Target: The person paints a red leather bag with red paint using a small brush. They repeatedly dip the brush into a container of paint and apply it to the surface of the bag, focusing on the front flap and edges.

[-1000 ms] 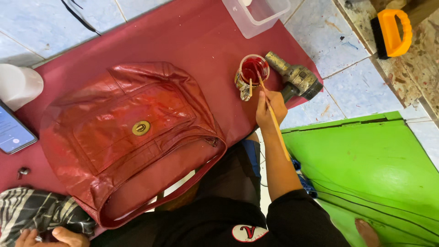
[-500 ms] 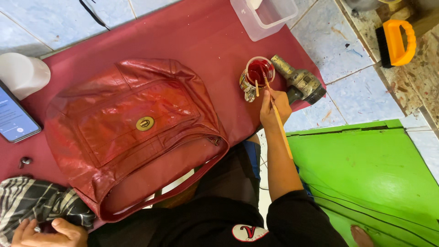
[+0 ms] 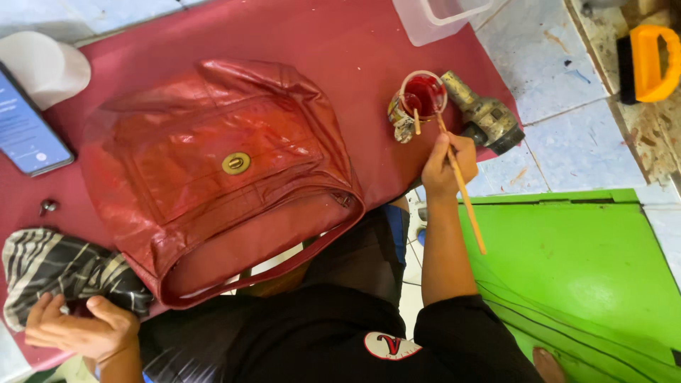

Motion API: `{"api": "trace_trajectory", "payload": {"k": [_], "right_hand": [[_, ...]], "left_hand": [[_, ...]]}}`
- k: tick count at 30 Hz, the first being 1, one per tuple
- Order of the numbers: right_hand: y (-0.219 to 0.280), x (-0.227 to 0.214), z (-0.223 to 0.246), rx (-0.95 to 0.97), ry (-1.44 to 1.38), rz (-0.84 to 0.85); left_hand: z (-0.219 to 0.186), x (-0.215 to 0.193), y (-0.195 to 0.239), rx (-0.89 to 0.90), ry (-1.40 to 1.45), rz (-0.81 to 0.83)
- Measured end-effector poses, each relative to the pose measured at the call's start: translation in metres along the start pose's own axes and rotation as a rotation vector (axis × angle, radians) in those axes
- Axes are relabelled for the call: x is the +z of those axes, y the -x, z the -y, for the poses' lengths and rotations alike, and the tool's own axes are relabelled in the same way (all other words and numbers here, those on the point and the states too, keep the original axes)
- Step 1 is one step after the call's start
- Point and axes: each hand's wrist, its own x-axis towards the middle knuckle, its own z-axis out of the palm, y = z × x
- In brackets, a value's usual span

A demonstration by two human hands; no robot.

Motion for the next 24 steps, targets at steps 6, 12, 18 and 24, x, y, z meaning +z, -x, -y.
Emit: {"api": "trace_trajectory", "payload": {"k": [6,12,18,24], "right_hand": [[-0.007,-0.005,-0.003,0.050,-0.218,-0.088],[-0.026,-0.021,0.002,0.258,-0.368,-0.166],[-0.078,-0.062,0.061,0.284,-0.629,-0.465],[-0.056,-0.059,0.118,0.522,-0.885,-0.328]], "left_hand": [[0.002,0.001,0.006,-0.100,-0.003,0.001],[0.009,0.006,0.009,-0.099,-0.013,-0.033],[0.002,0.000,-0.003,-0.047,0.006,-0.094],[0.010,0.002,0.003,-0.093,0.069,-0.081]]}}
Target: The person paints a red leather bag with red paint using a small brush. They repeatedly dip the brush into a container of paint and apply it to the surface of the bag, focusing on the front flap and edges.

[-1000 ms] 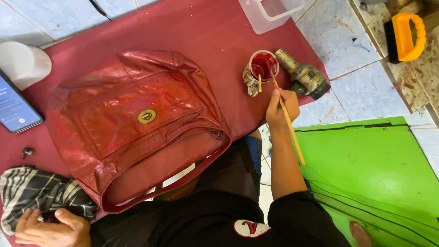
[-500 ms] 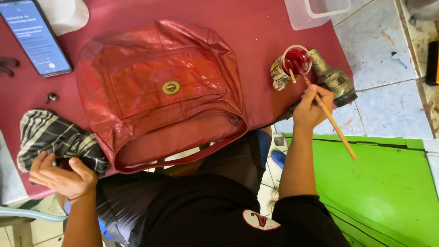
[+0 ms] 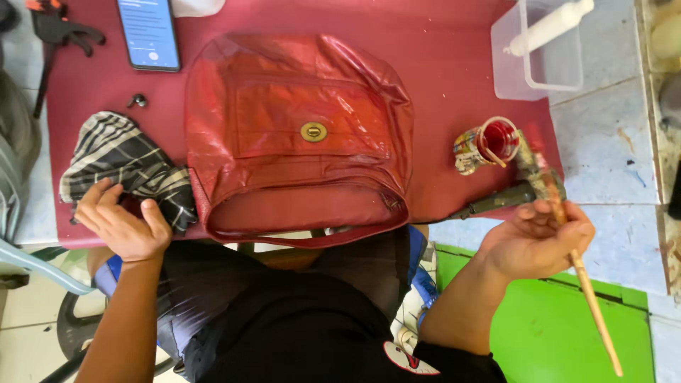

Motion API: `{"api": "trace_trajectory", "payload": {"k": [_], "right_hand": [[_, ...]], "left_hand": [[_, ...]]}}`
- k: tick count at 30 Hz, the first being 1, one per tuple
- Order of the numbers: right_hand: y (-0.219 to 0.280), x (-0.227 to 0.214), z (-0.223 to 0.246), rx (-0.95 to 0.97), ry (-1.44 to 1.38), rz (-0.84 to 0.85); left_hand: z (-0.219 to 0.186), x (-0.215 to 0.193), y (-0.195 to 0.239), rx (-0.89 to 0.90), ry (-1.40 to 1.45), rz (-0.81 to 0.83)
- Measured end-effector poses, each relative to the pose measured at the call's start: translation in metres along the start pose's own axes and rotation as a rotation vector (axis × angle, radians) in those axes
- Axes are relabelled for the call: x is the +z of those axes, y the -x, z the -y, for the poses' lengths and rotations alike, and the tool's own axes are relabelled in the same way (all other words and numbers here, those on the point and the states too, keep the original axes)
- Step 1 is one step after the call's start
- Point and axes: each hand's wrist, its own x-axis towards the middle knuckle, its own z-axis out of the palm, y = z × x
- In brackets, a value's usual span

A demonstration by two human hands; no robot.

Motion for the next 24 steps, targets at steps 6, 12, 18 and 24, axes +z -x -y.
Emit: {"api": "trace_trajectory", "payload": {"k": [6,12,18,24], "right_hand": [[0.085,0.018,-0.045,0.308,-0.013,0.405],[0.094,0.034,-0.066,0.506,0.128,0.534],[0.098,0.029,-0.094,0.430,0.364,0.754],[0.097,0.042,-0.083,0.402,0.401,0.913]], "left_hand": [[0.004,0.002,0.003,0.004,-0.013,-0.008],[0.011,0.005,0.006,0.005,-0.011,-0.011],[0.009,0.005,0.006,-0.001,0.006,-0.020],[0.004,0.004,0.001,0.012,0.000,-0.035]]}}
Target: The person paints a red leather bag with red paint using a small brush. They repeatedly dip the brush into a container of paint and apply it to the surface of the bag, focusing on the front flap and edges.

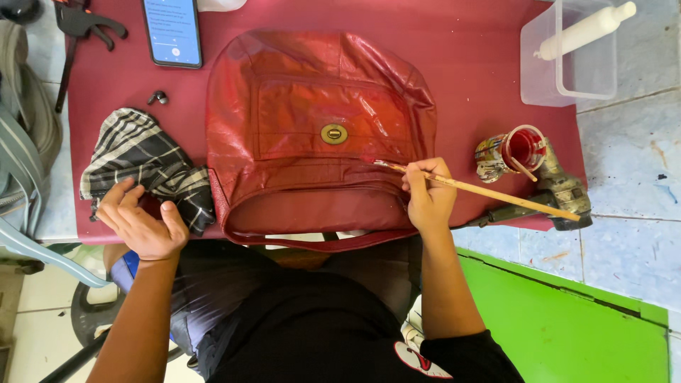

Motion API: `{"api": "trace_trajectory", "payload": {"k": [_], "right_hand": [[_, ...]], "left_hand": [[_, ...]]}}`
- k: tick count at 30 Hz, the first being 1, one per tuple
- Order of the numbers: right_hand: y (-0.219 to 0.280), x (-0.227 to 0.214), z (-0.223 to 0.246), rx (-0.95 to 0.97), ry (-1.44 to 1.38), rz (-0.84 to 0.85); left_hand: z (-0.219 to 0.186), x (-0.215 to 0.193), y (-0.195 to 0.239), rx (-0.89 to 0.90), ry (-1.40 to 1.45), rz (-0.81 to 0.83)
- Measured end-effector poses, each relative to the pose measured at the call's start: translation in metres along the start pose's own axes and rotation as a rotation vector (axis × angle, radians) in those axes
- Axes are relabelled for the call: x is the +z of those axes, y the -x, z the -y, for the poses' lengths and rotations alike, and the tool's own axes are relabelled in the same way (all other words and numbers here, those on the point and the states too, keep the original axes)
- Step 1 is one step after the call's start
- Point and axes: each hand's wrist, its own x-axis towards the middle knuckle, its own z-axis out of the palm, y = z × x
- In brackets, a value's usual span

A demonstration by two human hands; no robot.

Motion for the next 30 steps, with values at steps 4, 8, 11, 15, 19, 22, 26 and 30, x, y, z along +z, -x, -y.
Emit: {"api": "trace_trajectory", "payload": {"k": [4,8,11,15,19,22,26,30], "right_hand": [[-0.006,-0.001,-0.006,0.022,-0.019,-0.109],[-0.004,0.006,0.009,0.001,0.022,-0.030],[-0.010,0.007,0.000,-0.005,0.012,-0.031],[-0.009,0.013,0.010,-0.011,0.084,0.044],[-0.012,0.022,0.008,-0.016,0.071,0.061],[-0.013,0.031,0.014,-0.040,0.083,0.109],[-0.019,0.034,0.019,-0.093,0.248,0.233],[-0.025,0.016,0.020,-0.294,0.485,0.191]], "left_hand": [[0.001,0.000,0.001,-0.012,0.010,0.008],[0.001,0.000,0.001,-0.008,0.008,0.008],[0.001,-0.002,-0.001,0.007,0.015,0.006],[-0.003,-0.005,-0.005,0.030,0.035,0.014],[0.000,-0.002,0.001,0.013,0.004,0.022],[0.001,-0.001,0.002,0.001,-0.003,0.011],[-0.003,-0.001,-0.003,0.046,-0.017,-0.018],[-0.005,-0.005,-0.004,0.044,0.006,-0.002]]}}
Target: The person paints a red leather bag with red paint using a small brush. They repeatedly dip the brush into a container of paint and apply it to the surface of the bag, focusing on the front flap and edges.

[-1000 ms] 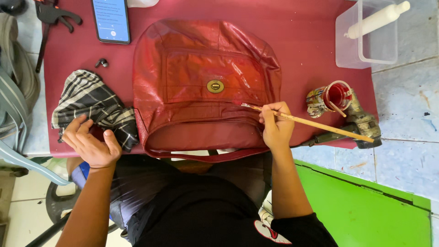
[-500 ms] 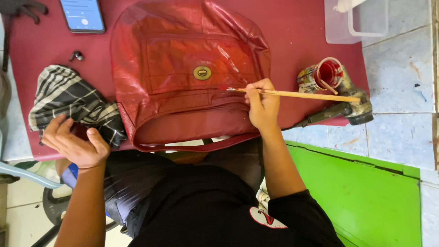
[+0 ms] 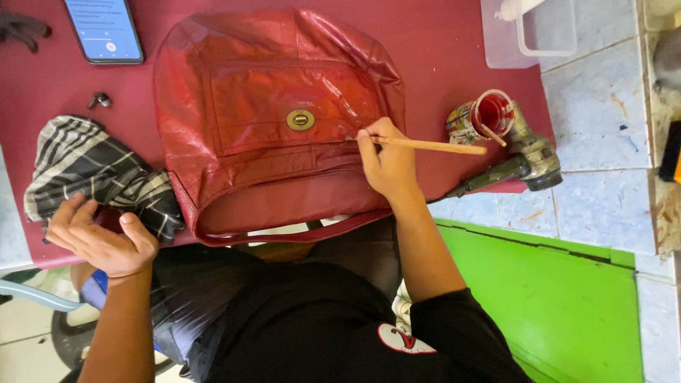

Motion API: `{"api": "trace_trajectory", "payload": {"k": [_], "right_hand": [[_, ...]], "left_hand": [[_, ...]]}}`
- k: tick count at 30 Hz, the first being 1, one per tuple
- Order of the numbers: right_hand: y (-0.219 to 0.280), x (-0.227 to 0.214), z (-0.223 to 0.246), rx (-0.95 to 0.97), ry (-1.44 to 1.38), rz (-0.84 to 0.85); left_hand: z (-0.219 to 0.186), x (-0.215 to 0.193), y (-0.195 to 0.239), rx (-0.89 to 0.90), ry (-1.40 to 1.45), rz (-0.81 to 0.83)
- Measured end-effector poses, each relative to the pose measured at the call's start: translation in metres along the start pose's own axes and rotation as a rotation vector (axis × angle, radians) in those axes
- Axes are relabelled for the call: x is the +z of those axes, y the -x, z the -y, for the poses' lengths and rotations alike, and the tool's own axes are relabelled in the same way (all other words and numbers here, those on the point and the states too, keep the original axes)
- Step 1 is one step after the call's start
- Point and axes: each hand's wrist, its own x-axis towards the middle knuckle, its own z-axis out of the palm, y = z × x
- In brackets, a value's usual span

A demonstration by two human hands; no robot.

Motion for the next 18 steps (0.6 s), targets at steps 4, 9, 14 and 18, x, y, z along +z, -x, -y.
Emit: {"api": "trace_trajectory", "payload": {"k": [4,9,14,18], "right_hand": [[0.000,-0.005,0.011,0.010,-0.110,-0.012],[-0.002,0.010,0.010,0.035,-0.062,0.136],[-0.005,0.000,0.016,-0.032,-0.049,0.059],[-0.007,0.015,0.020,-0.037,-0.111,0.198]], "left_hand": [[0.006,0.002,0.005,-0.012,0.009,0.010],[0.008,0.003,0.006,-0.020,0.029,0.011],[0.009,0.003,0.007,-0.015,0.010,0.015],[0.011,0.004,0.009,-0.018,0.015,0.018]]}}
